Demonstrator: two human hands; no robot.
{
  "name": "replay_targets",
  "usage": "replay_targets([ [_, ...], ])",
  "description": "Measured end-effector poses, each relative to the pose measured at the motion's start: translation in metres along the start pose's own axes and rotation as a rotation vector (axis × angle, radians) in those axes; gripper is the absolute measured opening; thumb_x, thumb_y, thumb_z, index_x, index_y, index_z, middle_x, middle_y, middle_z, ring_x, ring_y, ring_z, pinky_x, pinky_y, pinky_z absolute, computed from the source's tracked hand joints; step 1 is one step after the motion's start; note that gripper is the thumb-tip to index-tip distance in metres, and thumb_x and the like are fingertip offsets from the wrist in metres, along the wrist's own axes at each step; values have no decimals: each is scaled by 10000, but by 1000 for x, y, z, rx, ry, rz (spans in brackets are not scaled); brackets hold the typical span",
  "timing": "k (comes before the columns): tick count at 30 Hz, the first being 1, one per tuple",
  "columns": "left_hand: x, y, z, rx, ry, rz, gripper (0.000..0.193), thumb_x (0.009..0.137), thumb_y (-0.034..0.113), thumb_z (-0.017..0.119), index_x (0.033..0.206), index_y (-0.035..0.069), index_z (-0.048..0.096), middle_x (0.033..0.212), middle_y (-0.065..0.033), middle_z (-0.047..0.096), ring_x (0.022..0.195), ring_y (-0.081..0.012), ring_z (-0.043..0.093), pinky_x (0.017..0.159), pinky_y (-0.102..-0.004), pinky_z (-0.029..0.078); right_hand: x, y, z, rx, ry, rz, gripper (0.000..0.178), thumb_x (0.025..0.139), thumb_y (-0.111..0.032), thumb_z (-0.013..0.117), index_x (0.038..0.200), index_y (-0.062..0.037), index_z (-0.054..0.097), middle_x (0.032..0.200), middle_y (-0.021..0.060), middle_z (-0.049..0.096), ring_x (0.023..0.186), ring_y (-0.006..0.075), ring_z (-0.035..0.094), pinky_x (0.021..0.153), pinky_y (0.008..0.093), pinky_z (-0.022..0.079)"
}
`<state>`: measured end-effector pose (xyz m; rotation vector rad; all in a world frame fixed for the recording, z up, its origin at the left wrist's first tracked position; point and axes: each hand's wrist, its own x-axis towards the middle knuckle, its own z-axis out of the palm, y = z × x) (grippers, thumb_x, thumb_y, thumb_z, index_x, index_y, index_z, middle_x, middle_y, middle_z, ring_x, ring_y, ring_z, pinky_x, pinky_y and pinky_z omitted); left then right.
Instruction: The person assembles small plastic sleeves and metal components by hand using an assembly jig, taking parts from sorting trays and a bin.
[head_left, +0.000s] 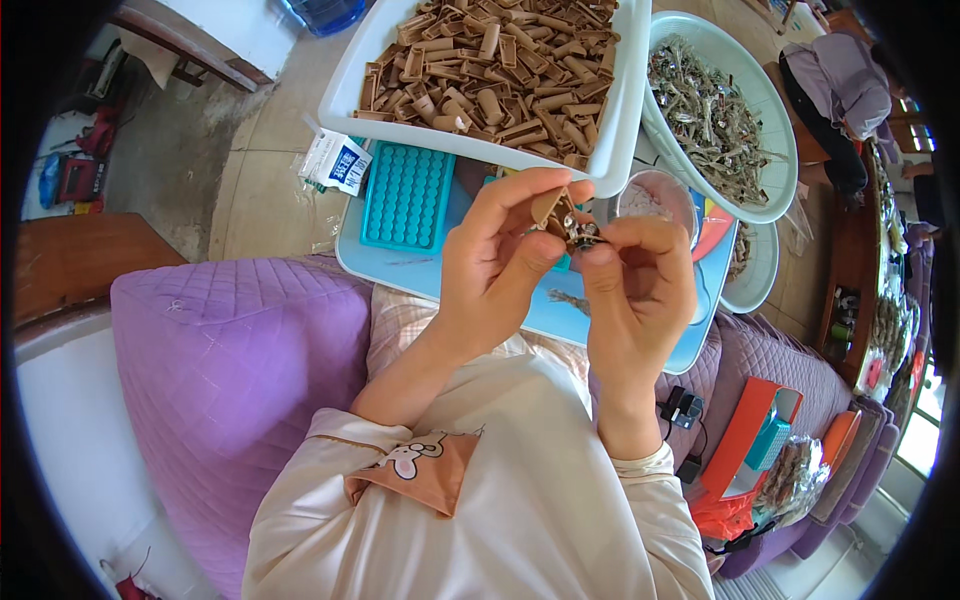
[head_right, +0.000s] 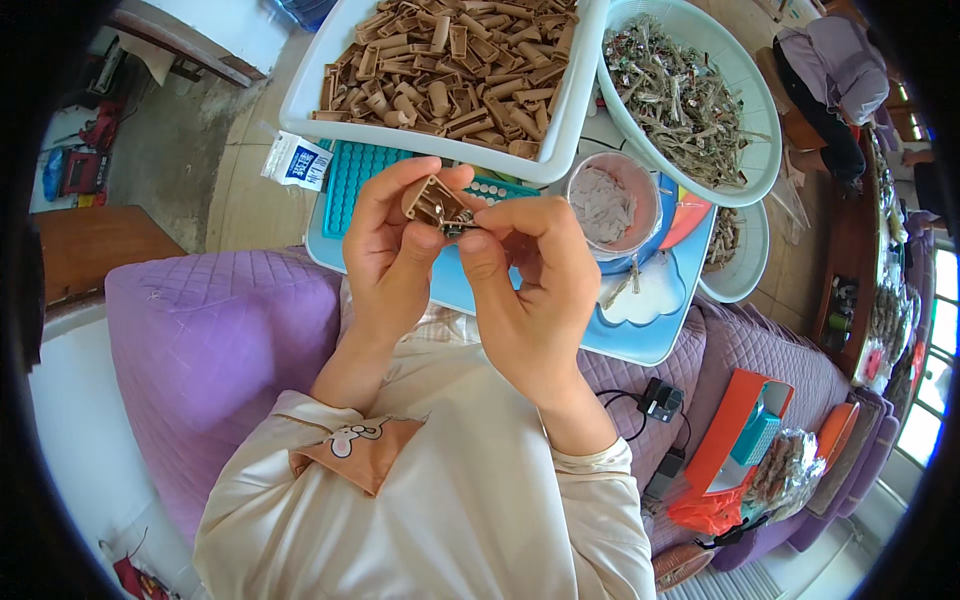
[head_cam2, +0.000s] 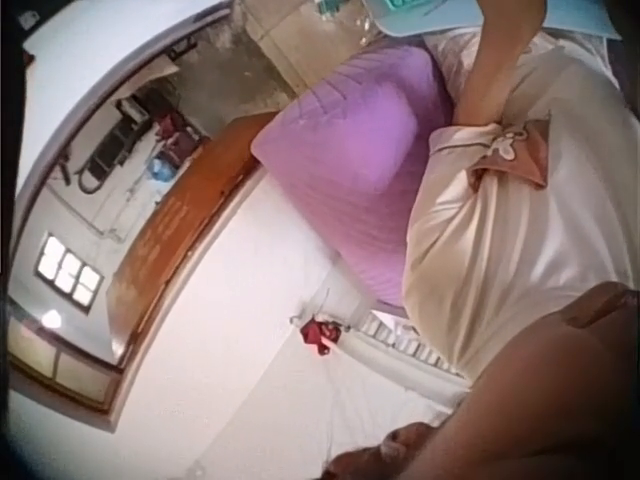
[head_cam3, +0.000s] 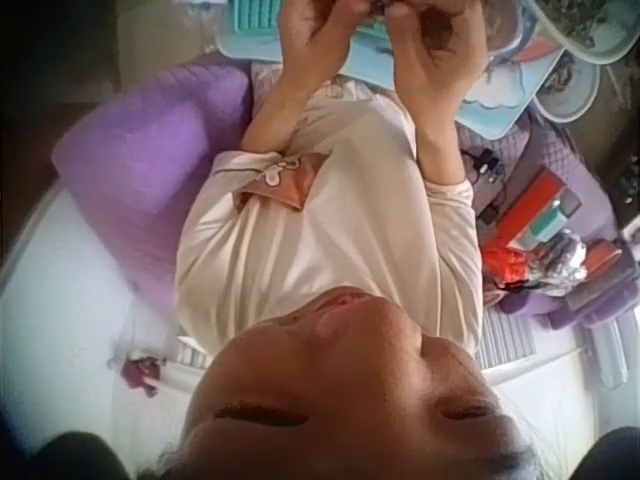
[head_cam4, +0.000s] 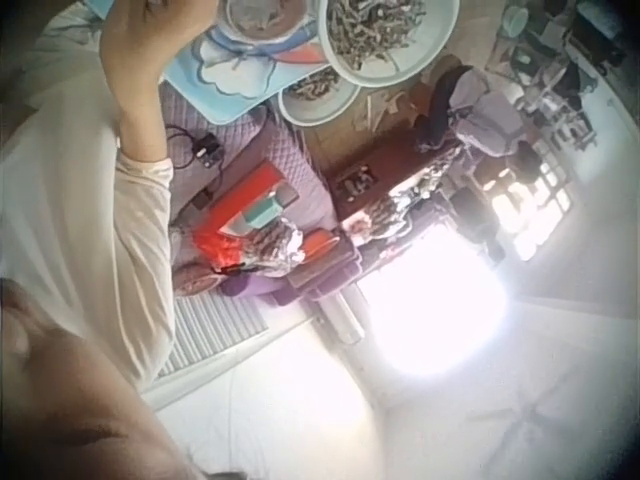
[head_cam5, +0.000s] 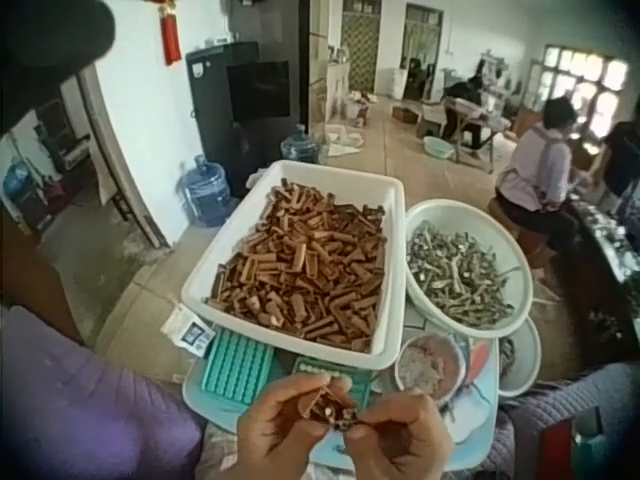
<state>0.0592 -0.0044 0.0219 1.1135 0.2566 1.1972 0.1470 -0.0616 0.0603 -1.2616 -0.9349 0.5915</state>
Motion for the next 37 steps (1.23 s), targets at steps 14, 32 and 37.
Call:
replay_targets([
  [14, -5, 3, -13, -107, -59, -14, 371, 717, -54, 589, 1070, -2, 486, 1028, -89, 512, 963, -197, 528, 705, -259, 493, -13, -1, 12, -95, 98, -249, 133, 684, 81, 596, 790, 22, 540, 683, 42, 544, 510, 46, 478, 424, 159, 339],
  [32, -5, -7, -21, -227, -9, -254, 368, 751, 42, 595, 1093, -2, 469, 1002, -128, 560, 899, -158, 552, 765, -271, 473, -9, 21, 8, -173, 6, -136, 122, 686, 24, 638, 791, -31, 612, 729, 31, 514, 519, 65, 421, 422, 184, 316],
  [37, -9, -12, -21, -324, 68, -370, 384, 762, 79, 595, 1114, 4, 461, 1001, -131, 563, 902, -170, 551, 770, -278, 472, -11, 29, 8, -204, 29, -136, 121, 695, 13, 636, 803, -40, 619, 735, 24, 510, 520, 63, 414, 426, 186, 318],
])
